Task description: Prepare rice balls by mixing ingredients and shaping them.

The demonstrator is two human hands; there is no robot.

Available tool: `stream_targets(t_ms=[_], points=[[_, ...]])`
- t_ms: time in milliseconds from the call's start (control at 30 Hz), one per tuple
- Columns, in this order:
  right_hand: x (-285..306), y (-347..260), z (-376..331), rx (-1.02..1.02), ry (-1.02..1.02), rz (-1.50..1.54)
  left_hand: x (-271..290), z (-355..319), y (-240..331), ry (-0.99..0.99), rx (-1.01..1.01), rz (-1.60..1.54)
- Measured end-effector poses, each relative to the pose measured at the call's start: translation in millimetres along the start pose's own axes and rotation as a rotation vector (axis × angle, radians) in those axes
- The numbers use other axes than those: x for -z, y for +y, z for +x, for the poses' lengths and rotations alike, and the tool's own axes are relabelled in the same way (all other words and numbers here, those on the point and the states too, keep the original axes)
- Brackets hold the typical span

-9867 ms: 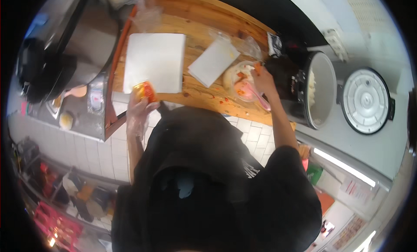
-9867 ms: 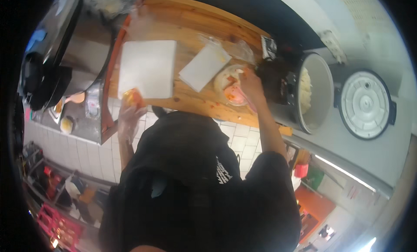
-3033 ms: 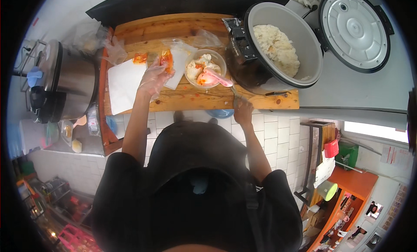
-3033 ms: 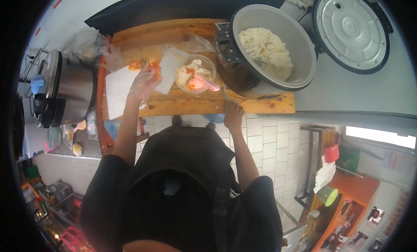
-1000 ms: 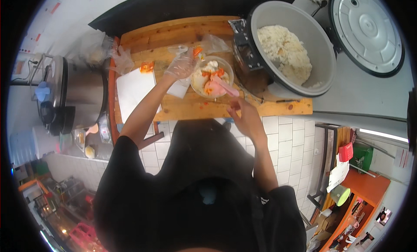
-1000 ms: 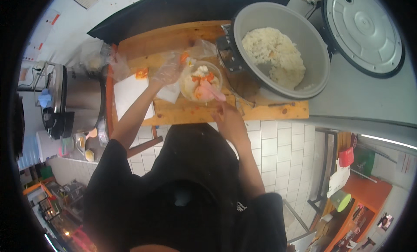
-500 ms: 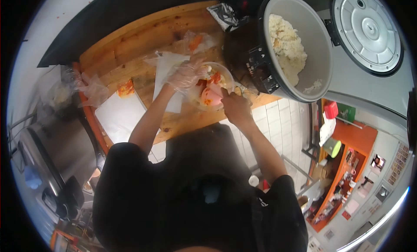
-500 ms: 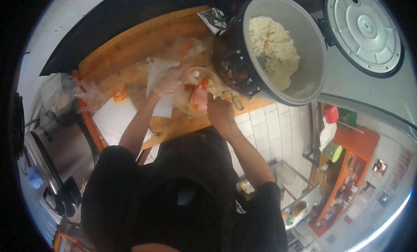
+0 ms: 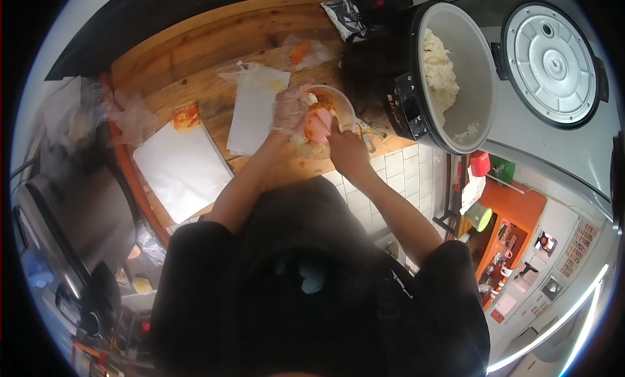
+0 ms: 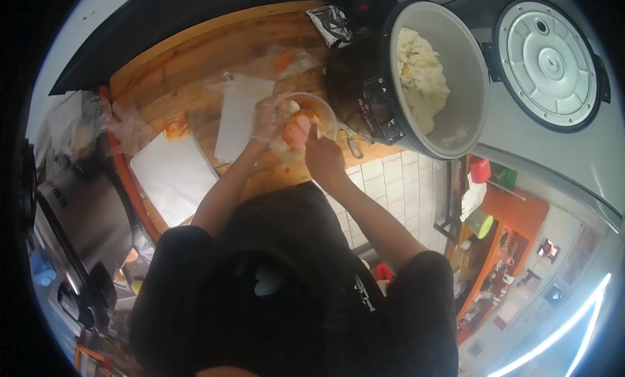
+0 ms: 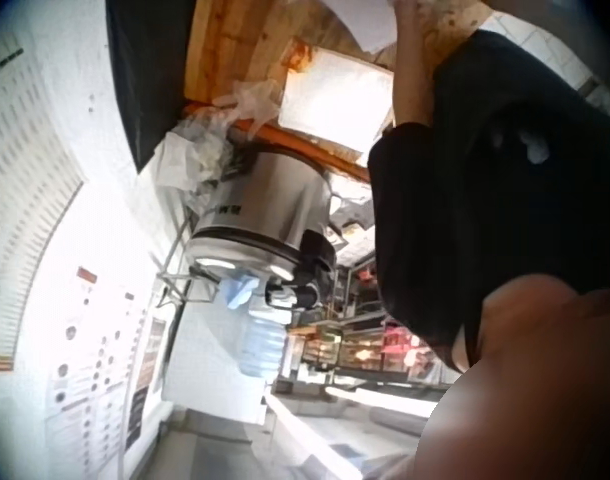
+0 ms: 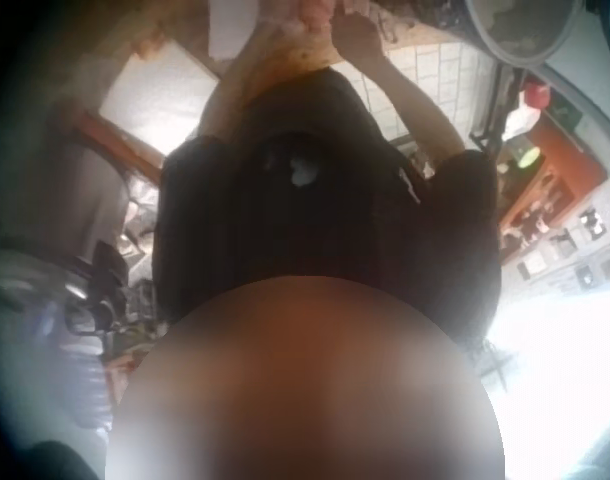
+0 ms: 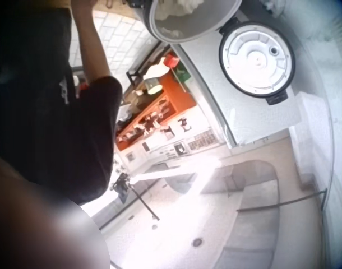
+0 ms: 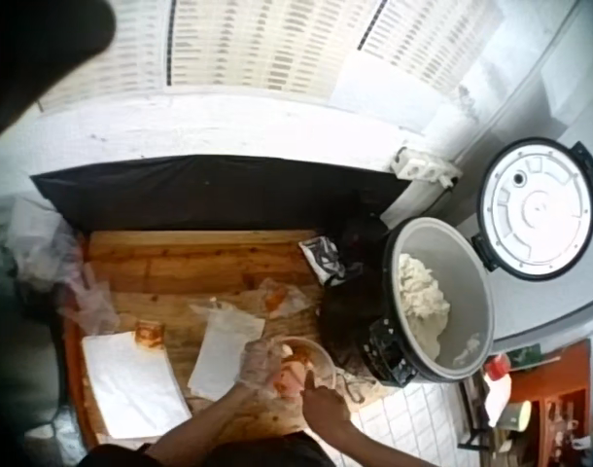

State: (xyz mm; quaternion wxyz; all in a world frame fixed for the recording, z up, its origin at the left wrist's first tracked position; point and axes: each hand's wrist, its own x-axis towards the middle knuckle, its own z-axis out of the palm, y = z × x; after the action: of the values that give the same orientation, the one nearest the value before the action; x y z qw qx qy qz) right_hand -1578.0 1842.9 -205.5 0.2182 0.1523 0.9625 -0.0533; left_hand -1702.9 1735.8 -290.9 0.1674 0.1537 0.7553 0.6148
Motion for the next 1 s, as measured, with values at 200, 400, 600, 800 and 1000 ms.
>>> stream_targets(t_ms=[200,400,600,800,1000], points=[[24,9,-1,0.158,-0.017,-0.012,-11,-1,-47,0.088,0.115,-0.037],[13,16,60,0.015,-0.020,0.189,-6,-8,-33,0.032,0.084,-0.155],[20,22,-8,0.113,-0.046,-0.081,-6,-7,-31,0.114,-0.037,0.174],[-19,61,56,0.248,0.240,-0.137,-1,-8,-17,0.169,-0.171,0.219],[-31,27,46,0.127,0.152,0.079,-8,-5,-38,0.112,-0.113,0.236]])
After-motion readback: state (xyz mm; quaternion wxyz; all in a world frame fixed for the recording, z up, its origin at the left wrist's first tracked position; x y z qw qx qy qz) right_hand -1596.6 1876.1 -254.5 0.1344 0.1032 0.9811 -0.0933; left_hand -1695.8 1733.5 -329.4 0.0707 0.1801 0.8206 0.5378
